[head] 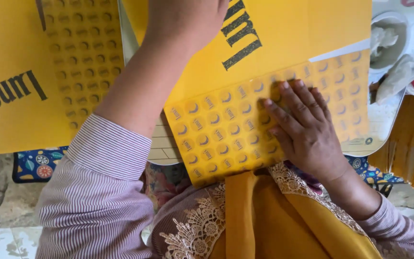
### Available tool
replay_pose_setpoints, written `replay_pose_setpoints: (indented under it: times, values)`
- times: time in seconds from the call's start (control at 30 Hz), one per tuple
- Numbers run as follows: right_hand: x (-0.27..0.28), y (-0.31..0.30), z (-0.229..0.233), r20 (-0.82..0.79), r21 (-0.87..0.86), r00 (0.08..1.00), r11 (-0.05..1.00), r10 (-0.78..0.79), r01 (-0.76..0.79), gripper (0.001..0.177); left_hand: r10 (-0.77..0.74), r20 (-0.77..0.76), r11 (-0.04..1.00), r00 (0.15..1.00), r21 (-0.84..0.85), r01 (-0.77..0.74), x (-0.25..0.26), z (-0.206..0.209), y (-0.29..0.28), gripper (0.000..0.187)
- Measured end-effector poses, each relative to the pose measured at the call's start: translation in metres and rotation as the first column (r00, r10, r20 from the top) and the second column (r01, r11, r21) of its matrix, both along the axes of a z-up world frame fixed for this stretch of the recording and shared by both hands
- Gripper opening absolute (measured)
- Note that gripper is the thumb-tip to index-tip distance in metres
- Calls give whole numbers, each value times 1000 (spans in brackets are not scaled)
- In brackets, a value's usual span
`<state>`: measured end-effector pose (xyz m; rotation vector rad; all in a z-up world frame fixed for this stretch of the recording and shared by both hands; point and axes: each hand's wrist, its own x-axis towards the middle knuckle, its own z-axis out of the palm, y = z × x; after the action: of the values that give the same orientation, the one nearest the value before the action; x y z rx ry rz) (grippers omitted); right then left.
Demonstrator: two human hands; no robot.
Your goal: Applying glue to cardboard box flaps and pressing them together to assemble the boxes.
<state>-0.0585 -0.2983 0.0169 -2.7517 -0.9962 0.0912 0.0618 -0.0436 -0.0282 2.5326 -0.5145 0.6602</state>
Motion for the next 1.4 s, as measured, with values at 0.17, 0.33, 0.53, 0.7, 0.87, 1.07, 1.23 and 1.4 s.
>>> replay_pose_setpoints:
  times: [0.17,0.33,0.53,0.7,0.87,1.07,1.23,1.4]
  values:
    - [-1,6,0,-25,18,1000,1000,1,-1,54,-84,-55,981,995,169,92,10,0,-25,50]
    - [1,4,-1,-34,-17,999,1000,-11,11,67,-240,-237,952,941,131,276,4,1,-43,41]
    - [5,5,-2,-17,-41,1000,999,-18,18,78,-317,-271,933,909,80,350,5,-15,-39,45]
    - [6,6,-3,-22,-55,999,998,-42,41,77,-345,-286,923,894,68,378,4,-16,-39,46]
    - [6,6,-3,-37,-62,998,997,-45,43,75,-326,-353,920,877,95,380,3,-16,-40,50]
    - [6,6,-3,-33,-60,998,997,-52,50,76,-322,-359,919,876,106,381,2,-13,-40,50]
    - [6,6,-5,-40,-51,998,997,-56,54,77,-324,-297,926,898,95,366,2,-20,-40,49]
    - [4,5,-3,-40,-52,997,997,-59,57,77,-345,-314,923,884,59,381,3,-12,-36,49]
